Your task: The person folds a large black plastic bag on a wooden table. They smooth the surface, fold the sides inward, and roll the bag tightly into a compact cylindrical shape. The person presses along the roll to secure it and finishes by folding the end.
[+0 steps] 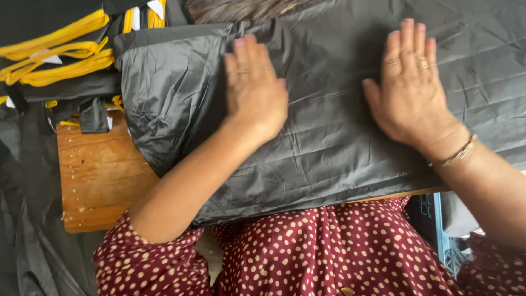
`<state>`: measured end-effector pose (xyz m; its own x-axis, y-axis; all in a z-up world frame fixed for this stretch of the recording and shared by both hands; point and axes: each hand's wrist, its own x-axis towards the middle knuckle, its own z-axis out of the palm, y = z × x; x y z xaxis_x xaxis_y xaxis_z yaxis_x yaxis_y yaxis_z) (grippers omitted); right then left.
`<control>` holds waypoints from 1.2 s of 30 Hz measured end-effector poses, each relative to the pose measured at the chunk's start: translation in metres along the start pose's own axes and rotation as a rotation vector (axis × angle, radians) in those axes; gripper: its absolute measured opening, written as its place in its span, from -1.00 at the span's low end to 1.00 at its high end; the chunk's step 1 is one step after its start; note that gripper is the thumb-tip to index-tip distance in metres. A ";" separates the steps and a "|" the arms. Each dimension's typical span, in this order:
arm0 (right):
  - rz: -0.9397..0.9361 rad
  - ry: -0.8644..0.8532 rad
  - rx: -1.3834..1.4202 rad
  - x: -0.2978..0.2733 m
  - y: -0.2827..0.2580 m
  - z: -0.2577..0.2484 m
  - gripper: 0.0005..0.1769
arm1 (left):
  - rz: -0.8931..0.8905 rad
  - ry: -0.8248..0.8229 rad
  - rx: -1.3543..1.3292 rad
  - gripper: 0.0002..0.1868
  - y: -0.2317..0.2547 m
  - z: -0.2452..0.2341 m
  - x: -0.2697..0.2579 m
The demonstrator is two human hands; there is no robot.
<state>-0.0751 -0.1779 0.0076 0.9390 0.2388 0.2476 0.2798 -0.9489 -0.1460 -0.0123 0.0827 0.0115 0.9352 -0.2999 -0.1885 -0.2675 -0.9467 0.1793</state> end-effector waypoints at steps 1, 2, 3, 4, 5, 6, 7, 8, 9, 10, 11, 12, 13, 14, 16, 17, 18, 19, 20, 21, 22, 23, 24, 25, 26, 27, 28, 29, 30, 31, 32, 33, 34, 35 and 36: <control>-0.004 -0.014 0.007 0.002 -0.019 -0.002 -0.10 | -0.010 -0.012 -0.004 -0.21 0.016 0.006 -0.010; -0.110 -0.008 0.017 0.003 -0.039 -0.004 -0.10 | 0.134 0.106 -0.004 -0.18 0.031 0.012 -0.020; -0.216 0.008 0.023 0.006 -0.057 -0.006 -0.09 | 0.281 0.234 -0.002 -0.16 0.048 0.017 -0.027; -0.221 0.004 0.026 0.001 -0.057 0.003 -0.09 | 0.275 0.232 -0.003 -0.16 0.049 0.028 -0.032; -0.232 -0.060 0.073 -0.002 -0.058 0.012 -0.18 | 0.278 0.262 -0.011 -0.18 0.049 0.037 -0.037; -0.244 -0.125 0.119 -0.005 -0.059 0.022 -0.24 | 0.282 0.293 -0.020 -0.20 0.049 0.046 -0.042; -0.252 -0.122 0.122 -0.006 -0.055 0.017 -0.24 | 0.275 0.297 -0.015 -0.20 0.041 0.043 -0.048; -0.223 -0.143 0.092 -0.006 -0.051 0.011 -0.19 | 0.284 0.277 0.006 -0.20 0.033 0.040 -0.054; -0.189 -0.162 0.061 -0.006 -0.047 0.005 -0.11 | 0.299 0.257 0.027 -0.20 0.026 0.036 -0.059; -0.192 -0.158 0.063 -0.007 -0.036 0.002 -0.11 | 0.298 0.260 0.032 -0.20 0.016 0.031 -0.059; -0.157 -0.154 0.065 -0.012 -0.027 -0.002 -0.11 | 0.247 0.153 0.063 -0.19 0.006 0.028 -0.063; -0.123 -0.150 0.068 -0.018 -0.017 -0.005 -0.10 | 0.197 0.047 0.094 -0.19 -0.003 0.025 -0.067; -0.127 -0.146 0.067 -0.022 -0.010 -0.006 -0.10 | 0.194 0.051 0.096 -0.19 -0.012 0.025 -0.072; -0.126 -0.091 0.057 -0.025 -0.002 -0.008 -0.11 | 0.160 0.103 0.124 -0.19 -0.021 0.024 -0.077; -0.119 -0.051 0.053 -0.030 -0.001 -0.011 -0.12 | 0.125 0.138 0.146 -0.20 -0.025 0.024 -0.084; -0.039 -0.090 0.074 -0.029 -0.007 -0.014 -0.11 | 0.064 0.106 0.143 -0.18 -0.021 0.022 -0.084; 0.042 -0.130 0.094 -0.027 -0.012 -0.016 -0.10 | 0.004 0.074 0.141 -0.15 -0.017 0.021 -0.084; 0.038 -0.142 0.093 -0.026 -0.027 -0.018 -0.10 | -0.002 0.066 0.133 -0.15 -0.002 0.021 -0.084; -0.102 -0.080 0.083 -0.024 -0.042 -0.021 -0.10 | 0.100 0.109 0.025 -0.18 0.013 0.021 -0.083; -0.239 -0.013 0.076 -0.022 -0.058 -0.023 -0.07 | 0.201 0.155 -0.079 -0.21 0.028 0.020 -0.082; -0.243 -0.020 0.080 -0.022 -0.067 -0.016 -0.07 | 0.195 0.150 -0.082 -0.21 0.033 0.024 -0.081; -0.259 -0.097 0.096 -0.023 -0.077 -0.009 -0.21 | 0.259 0.185 -0.083 -0.22 0.038 0.028 -0.080; -0.276 -0.174 0.111 -0.023 -0.086 -0.001 -0.31 | 0.324 0.219 -0.084 -0.23 0.044 0.031 -0.078; -0.274 -0.180 0.114 -0.023 -0.083 -0.003 -0.31 | 0.322 0.213 -0.086 -0.23 0.037 0.031 -0.080; -0.276 -0.215 0.105 -0.023 -0.079 -0.005 -0.17 | 0.363 0.194 -0.026 -0.24 0.030 0.031 -0.081; -0.278 -0.245 0.096 -0.021 -0.076 -0.006 0.00 | 0.405 0.178 0.038 -0.22 0.023 0.030 -0.081; -0.278 -0.245 0.099 -0.022 -0.065 -0.007 0.00 | 0.404 0.176 0.040 -0.22 0.014 0.027 -0.081; -0.248 -0.234 0.095 -0.026 -0.053 -0.009 -0.01 | 0.395 0.077 0.095 -0.22 0.007 0.026 -0.083; -0.219 -0.222 0.091 -0.030 -0.042 -0.012 -0.01 | 0.385 -0.022 0.151 -0.21 0.000 0.024 -0.085; -0.220 -0.221 0.087 -0.034 -0.029 -0.014 -0.01 | 0.386 -0.018 0.150 -0.21 -0.008 0.023 -0.087; -0.189 -0.201 0.080 -0.040 -0.017 -0.017 -0.03 | 0.380 -0.026 0.173 -0.21 -0.016 0.021 -0.090; -0.161 -0.182 0.077 -0.044 -0.005 -0.020 -0.04 | 0.371 -0.036 0.198 -0.21 -0.025 0.019 -0.095; -0.164 -0.181 0.077 -0.047 0.002 -0.020 -0.04 | 0.369 -0.034 0.198 -0.21 -0.032 0.018 -0.097; -0.088 -0.172 0.051 -0.049 0.009 -0.019 -0.01 | 0.330 -0.018 0.218 -0.18 -0.039 0.017 -0.098; -0.011 -0.163 0.026 -0.052 0.016 -0.018 0.03 | 0.292 -0.002 0.238 -0.14 -0.045 0.015 -0.099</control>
<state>-0.1229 -0.2091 0.0100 0.9551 0.2818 0.0910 0.2937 -0.9408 -0.1693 -0.0966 0.1538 0.0073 0.8112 -0.5612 -0.1642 -0.5695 -0.8220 -0.0039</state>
